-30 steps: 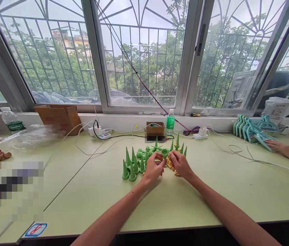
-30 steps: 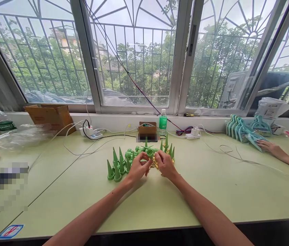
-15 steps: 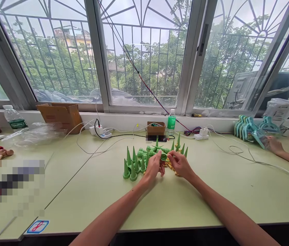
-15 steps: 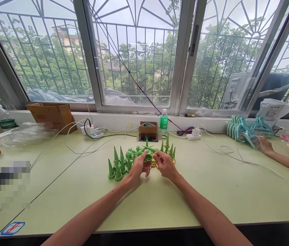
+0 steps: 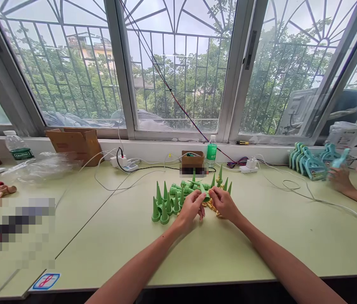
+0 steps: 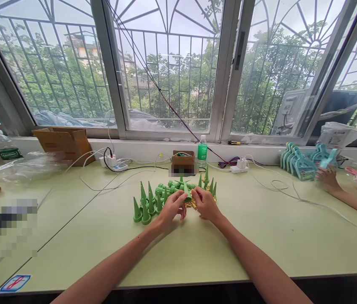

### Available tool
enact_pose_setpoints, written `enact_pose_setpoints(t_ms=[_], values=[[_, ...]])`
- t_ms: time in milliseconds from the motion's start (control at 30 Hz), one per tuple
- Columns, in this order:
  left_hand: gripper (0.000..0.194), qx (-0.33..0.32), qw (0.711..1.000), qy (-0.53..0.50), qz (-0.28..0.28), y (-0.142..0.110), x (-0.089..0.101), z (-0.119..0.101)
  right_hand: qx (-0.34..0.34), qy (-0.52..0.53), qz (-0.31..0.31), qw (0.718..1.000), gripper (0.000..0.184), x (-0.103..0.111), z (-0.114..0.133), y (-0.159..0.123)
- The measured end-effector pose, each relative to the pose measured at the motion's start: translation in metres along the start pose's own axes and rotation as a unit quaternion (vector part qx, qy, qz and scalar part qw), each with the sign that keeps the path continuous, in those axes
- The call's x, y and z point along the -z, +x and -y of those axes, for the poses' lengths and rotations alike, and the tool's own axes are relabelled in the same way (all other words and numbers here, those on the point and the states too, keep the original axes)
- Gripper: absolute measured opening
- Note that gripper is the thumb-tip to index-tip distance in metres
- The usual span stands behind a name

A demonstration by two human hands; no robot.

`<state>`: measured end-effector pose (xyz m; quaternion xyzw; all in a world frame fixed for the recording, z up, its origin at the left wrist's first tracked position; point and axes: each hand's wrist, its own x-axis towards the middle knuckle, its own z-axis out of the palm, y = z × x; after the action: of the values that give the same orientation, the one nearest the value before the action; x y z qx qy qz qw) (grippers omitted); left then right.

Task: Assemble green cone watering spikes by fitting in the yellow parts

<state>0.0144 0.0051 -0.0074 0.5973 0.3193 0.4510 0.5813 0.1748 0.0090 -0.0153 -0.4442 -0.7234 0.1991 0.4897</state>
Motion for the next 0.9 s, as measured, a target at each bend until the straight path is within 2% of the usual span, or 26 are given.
enact_pose_setpoints(t_ms=[200,400,567,767,900], values=[[0.04,-0.074,0.99,0.118,-0.029,-0.0004,0.0003,0.0055,0.003,-0.026,-0.013,1.0,0.036,0.0008,-0.0004,0.0016],[0.036,-0.11,0.983,0.14,-0.049,-0.0012,-0.0015,0.0073,0.008,-0.037,-0.027,0.999,0.04,-0.0018,0.001,0.0012],[0.038,-0.111,0.982,0.137,-0.07,-0.0007,-0.0024,0.0074,0.002,-0.028,-0.037,0.999,0.039,-0.0046,0.0015,0.0006],[0.033,-0.131,0.965,0.193,-0.118,-0.0031,-0.0049,0.0041,-0.006,-0.009,-0.063,0.998,0.036,-0.0049,0.001,0.0],[0.036,-0.112,0.972,0.165,-0.124,-0.0021,-0.0064,0.0018,-0.012,0.016,-0.067,0.998,0.033,-0.0036,0.0009,-0.0004]])
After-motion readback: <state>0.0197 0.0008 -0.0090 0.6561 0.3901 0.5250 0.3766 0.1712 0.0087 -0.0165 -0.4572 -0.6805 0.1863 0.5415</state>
